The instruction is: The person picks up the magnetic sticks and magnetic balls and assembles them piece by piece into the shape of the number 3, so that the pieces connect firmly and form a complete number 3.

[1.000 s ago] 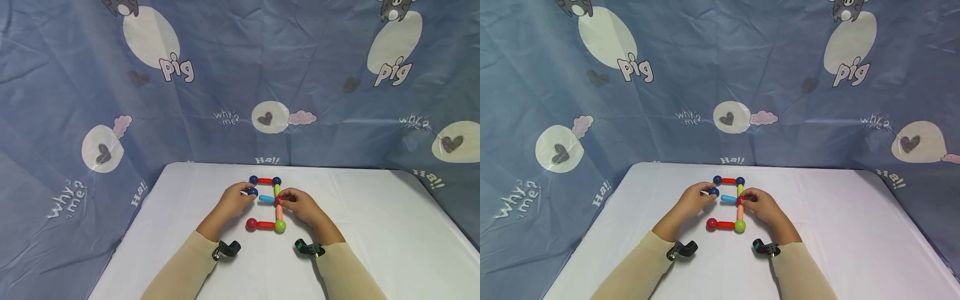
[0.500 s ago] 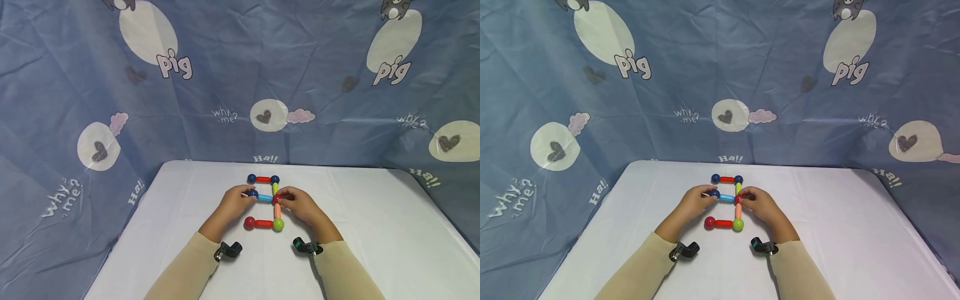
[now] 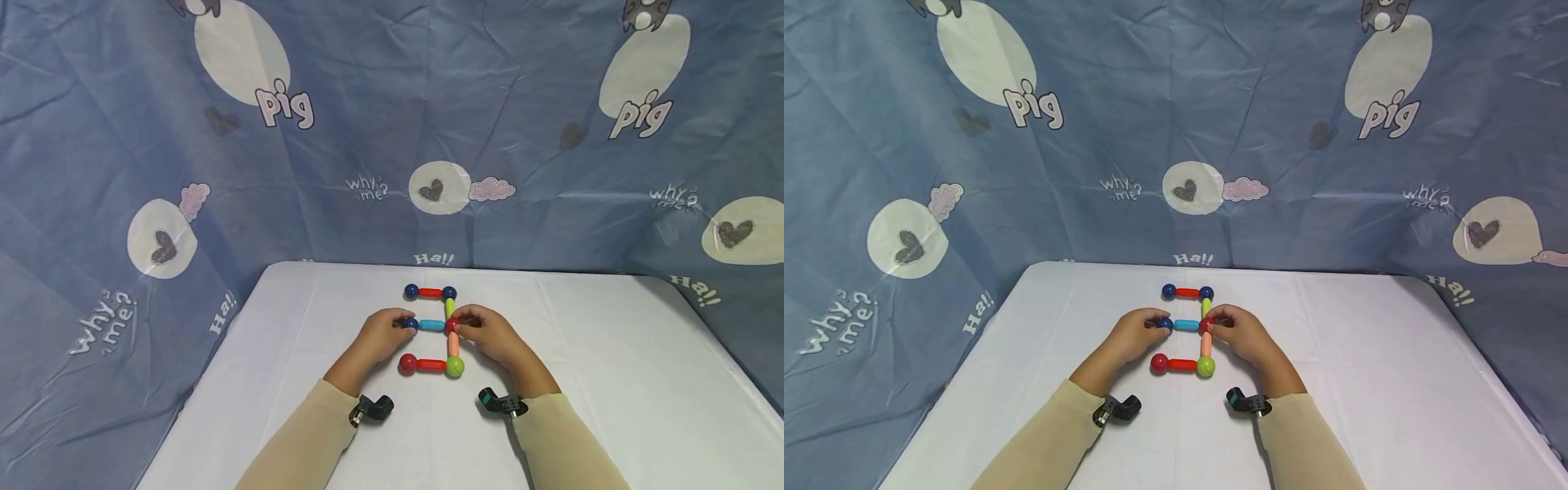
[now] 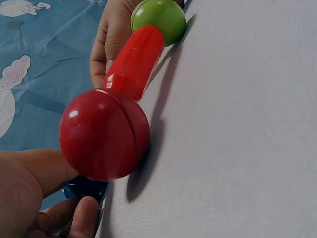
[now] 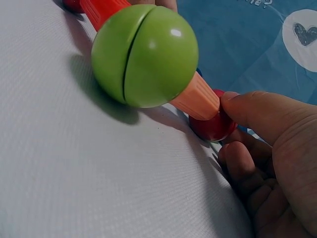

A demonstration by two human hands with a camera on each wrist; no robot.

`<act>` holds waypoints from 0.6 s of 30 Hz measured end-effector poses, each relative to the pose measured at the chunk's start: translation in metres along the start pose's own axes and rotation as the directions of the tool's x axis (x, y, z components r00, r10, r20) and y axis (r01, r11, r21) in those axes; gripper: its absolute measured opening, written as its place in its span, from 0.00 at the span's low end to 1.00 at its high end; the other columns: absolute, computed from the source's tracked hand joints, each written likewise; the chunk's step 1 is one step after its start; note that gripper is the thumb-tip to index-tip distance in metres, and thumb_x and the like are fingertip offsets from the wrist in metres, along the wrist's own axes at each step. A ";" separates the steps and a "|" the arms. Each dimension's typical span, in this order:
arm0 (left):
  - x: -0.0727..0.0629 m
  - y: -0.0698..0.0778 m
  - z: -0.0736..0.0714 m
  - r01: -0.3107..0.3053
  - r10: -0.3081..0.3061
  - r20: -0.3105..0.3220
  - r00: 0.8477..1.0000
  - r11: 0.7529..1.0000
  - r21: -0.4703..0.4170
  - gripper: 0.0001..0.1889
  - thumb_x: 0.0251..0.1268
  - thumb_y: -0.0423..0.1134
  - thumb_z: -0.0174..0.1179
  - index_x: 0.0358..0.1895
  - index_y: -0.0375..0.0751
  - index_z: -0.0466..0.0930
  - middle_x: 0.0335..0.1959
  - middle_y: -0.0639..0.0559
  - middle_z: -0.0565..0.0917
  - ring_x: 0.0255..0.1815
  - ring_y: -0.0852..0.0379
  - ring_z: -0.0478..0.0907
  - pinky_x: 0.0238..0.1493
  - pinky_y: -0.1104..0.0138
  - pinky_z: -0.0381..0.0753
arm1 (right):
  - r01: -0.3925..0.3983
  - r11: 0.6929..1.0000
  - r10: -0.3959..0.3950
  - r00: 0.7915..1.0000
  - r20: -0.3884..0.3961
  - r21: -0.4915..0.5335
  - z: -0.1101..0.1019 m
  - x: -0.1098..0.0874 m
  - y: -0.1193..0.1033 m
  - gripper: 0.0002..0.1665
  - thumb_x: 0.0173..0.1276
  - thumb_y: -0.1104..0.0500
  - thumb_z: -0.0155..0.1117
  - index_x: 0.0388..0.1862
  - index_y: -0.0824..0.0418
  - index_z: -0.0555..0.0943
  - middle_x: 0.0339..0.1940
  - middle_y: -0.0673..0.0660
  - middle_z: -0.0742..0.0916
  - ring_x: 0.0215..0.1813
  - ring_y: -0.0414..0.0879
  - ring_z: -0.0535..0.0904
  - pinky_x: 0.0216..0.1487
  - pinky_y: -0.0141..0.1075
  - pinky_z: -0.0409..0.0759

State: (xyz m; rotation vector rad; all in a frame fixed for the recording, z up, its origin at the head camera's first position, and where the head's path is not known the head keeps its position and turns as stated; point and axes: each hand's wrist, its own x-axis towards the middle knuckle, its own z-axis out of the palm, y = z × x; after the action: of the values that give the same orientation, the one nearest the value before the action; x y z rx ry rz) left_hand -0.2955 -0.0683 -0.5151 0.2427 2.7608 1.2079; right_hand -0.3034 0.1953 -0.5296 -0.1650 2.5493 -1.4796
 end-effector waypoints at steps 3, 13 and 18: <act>0.001 -0.002 0.001 -0.011 0.011 0.000 1.000 1.000 -0.002 0.19 0.70 0.44 0.70 0.62 0.51 0.86 0.62 0.47 0.85 0.67 0.45 0.79 0.71 0.46 0.74 | 0.002 1.000 -0.002 1.000 0.002 0.005 0.000 0.000 0.000 0.14 0.70 0.56 0.73 0.54 0.51 0.86 0.48 0.53 0.88 0.47 0.51 0.79 0.42 0.40 0.79; 0.002 -0.004 0.004 -0.028 0.028 0.004 1.000 0.999 -0.027 0.19 0.69 0.45 0.70 0.62 0.51 0.86 0.61 0.49 0.86 0.67 0.45 0.80 0.70 0.46 0.74 | 0.000 1.000 0.000 1.000 0.004 0.004 0.000 0.000 -0.001 0.14 0.70 0.56 0.72 0.54 0.51 0.86 0.48 0.53 0.88 0.47 0.51 0.79 0.43 0.40 0.79; 0.005 -0.005 0.005 -0.005 0.003 -0.068 0.998 1.000 -0.024 0.21 0.71 0.44 0.69 0.65 0.50 0.84 0.65 0.49 0.84 0.72 0.45 0.76 0.74 0.46 0.71 | 0.005 1.000 -0.005 1.000 0.003 -0.001 0.000 0.000 -0.004 0.15 0.70 0.57 0.73 0.54 0.52 0.86 0.49 0.53 0.88 0.49 0.51 0.79 0.45 0.40 0.79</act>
State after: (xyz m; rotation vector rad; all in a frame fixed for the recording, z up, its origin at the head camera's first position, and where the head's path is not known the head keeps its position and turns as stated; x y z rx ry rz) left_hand -0.2998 -0.0667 -0.5225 0.2085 2.8029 1.2726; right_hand -0.3029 0.1935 -0.5265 -0.1734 2.5488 -1.4789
